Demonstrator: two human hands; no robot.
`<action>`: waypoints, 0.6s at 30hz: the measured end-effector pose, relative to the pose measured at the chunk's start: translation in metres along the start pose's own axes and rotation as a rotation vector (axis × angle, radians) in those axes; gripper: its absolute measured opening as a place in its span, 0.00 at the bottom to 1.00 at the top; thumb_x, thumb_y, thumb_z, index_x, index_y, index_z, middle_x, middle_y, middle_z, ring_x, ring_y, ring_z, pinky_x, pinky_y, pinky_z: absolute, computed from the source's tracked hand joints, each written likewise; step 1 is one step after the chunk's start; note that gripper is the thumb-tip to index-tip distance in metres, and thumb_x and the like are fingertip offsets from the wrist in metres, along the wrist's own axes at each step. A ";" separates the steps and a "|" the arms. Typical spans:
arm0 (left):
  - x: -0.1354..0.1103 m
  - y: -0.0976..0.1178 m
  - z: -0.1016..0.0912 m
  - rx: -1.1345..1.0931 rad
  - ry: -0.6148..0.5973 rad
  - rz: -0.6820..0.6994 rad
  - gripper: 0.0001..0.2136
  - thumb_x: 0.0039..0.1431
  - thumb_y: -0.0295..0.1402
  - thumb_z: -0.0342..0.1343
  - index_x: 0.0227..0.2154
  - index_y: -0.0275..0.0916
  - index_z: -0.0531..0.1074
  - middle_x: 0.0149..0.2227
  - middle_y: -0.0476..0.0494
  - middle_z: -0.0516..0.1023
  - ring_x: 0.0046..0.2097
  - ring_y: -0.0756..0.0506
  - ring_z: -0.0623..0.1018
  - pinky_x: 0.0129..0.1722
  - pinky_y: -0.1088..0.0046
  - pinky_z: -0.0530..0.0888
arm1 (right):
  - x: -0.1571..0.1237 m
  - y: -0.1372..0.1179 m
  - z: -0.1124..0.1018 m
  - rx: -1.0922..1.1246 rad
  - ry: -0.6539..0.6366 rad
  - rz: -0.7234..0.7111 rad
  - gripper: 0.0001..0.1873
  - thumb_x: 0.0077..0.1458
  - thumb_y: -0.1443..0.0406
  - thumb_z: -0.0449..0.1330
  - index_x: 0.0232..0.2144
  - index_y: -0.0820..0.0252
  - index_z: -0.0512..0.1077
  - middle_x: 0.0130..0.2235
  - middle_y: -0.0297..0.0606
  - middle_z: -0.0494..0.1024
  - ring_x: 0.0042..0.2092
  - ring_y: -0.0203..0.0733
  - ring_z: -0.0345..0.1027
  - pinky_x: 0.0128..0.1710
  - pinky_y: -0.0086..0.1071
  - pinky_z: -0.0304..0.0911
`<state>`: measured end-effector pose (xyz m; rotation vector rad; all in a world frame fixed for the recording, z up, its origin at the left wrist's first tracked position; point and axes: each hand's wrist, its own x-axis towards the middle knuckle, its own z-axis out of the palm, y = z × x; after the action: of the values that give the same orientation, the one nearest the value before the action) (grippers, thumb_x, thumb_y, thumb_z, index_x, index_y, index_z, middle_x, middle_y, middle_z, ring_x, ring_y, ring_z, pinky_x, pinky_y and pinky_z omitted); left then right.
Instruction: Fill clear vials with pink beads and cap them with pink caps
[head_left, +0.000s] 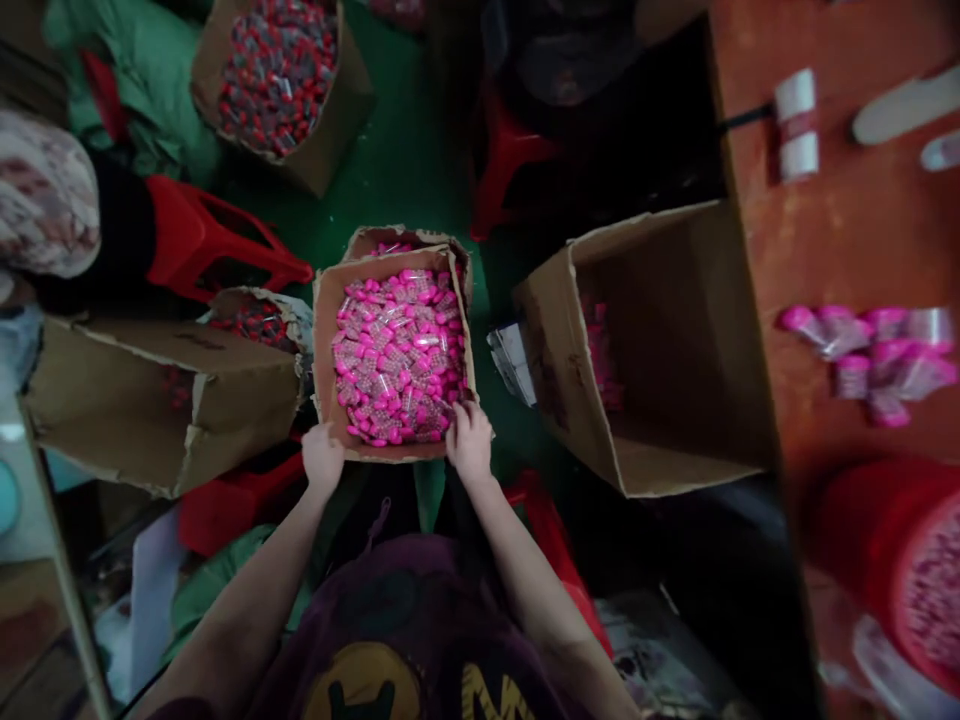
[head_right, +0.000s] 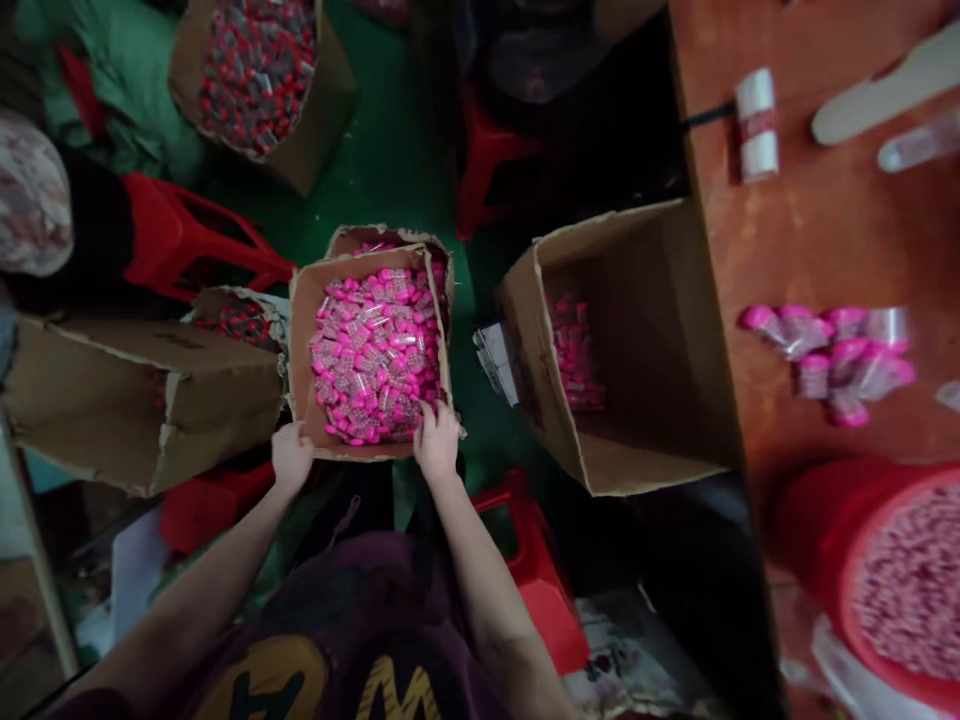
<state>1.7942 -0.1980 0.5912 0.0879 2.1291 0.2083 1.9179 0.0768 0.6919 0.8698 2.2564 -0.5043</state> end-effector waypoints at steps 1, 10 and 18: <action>0.009 -0.001 -0.009 -0.044 0.093 -0.115 0.27 0.68 0.24 0.48 0.68 0.25 0.71 0.67 0.21 0.75 0.70 0.30 0.74 0.72 0.53 0.69 | 0.007 0.000 -0.005 0.040 0.115 0.074 0.30 0.74 0.66 0.51 0.74 0.68 0.65 0.73 0.62 0.64 0.75 0.60 0.58 0.74 0.52 0.57; 0.091 -0.006 -0.022 -0.289 0.050 -0.471 0.31 0.64 0.45 0.67 0.61 0.25 0.74 0.59 0.18 0.82 0.61 0.27 0.83 0.61 0.54 0.80 | 0.125 0.001 -0.055 0.156 -0.001 0.374 0.34 0.76 0.54 0.56 0.73 0.70 0.63 0.67 0.62 0.73 0.66 0.64 0.69 0.66 0.53 0.66; 0.004 0.002 0.036 -0.629 0.018 -0.836 0.27 0.64 0.41 0.65 0.59 0.26 0.72 0.61 0.15 0.79 0.66 0.25 0.80 0.67 0.50 0.77 | 0.220 -0.043 -0.105 -0.244 0.145 0.096 0.33 0.74 0.61 0.53 0.74 0.72 0.61 0.73 0.67 0.64 0.69 0.67 0.61 0.67 0.57 0.61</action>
<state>1.8225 -0.1911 0.5697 -1.1401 1.8485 0.3579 1.7177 0.2023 0.6175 0.9070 2.3321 -0.1214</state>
